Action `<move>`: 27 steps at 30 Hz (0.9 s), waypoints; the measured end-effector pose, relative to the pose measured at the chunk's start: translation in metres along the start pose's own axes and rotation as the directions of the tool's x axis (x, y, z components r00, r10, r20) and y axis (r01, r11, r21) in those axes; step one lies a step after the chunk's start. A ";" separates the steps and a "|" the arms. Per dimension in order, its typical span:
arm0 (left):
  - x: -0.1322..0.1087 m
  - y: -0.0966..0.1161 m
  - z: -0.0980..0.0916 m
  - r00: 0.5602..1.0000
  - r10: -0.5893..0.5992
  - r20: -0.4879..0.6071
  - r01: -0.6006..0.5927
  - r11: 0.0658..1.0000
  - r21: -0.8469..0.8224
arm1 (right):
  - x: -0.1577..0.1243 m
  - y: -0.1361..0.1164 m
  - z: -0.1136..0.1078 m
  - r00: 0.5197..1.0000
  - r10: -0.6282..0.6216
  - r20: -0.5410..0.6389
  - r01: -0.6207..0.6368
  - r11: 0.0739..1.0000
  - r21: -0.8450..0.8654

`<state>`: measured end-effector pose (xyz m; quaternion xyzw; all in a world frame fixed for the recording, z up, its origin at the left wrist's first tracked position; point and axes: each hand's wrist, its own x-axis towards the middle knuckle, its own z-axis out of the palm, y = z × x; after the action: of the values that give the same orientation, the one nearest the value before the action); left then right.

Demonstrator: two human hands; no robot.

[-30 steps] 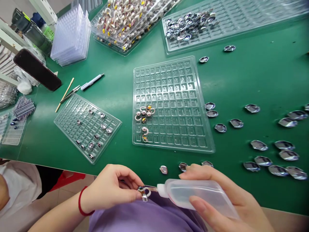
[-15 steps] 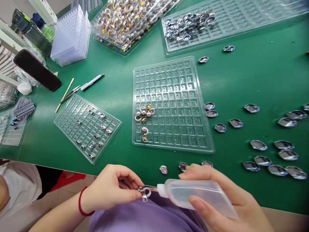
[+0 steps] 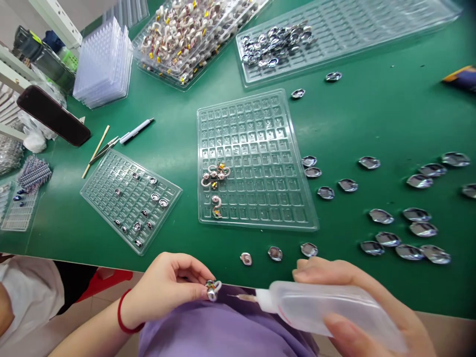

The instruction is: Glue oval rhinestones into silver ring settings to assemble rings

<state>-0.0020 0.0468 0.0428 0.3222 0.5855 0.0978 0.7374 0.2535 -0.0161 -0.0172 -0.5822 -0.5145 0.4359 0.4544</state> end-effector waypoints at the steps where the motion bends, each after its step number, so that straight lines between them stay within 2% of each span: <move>1: 0.000 -0.001 -0.001 1.000 0.005 0.002 -0.005 1.000 -0.002 | 0.002 -0.003 0.003 0.999 -0.045 0.030 0.045 0.999 0.018; 3: 0.001 -0.002 -0.002 1.000 0.011 0.005 -0.011 1.000 0.001 | 0.006 -0.010 0.009 0.993 -0.108 0.055 0.104 0.991 0.080; 4: 0.001 -0.002 -0.003 1.000 0.012 0.006 -0.012 1.000 0.004 | 0.006 -0.013 0.013 0.994 -0.100 0.041 0.095 0.990 0.108; 7: 0.001 -0.002 -0.003 1.000 0.011 0.008 -0.011 1.000 0.006 | 0.002 -0.019 0.022 0.999 0.029 -0.025 -0.025 0.986 0.162; 11: 0.002 -0.002 -0.003 1.000 0.007 0.014 -0.007 1.000 -0.005 | -0.003 -0.022 0.027 0.991 0.136 -0.014 -0.132 0.975 0.179; 17: 0.001 -0.004 -0.003 1.000 -0.001 0.008 0.001 1.000 -0.012 | -0.001 -0.022 0.027 0.995 0.098 -0.012 -0.094 0.977 0.192; 27: 0.000 -0.001 -0.001 1.000 0.000 0.002 0.000 1.000 0.000 | -0.002 -0.023 0.027 0.987 0.159 -0.013 -0.153 0.966 0.210</move>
<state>-0.0029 0.0465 0.0424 0.3225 0.5849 0.0975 0.7378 0.2219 -0.0143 -0.0006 -0.5765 -0.4115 0.5130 0.4849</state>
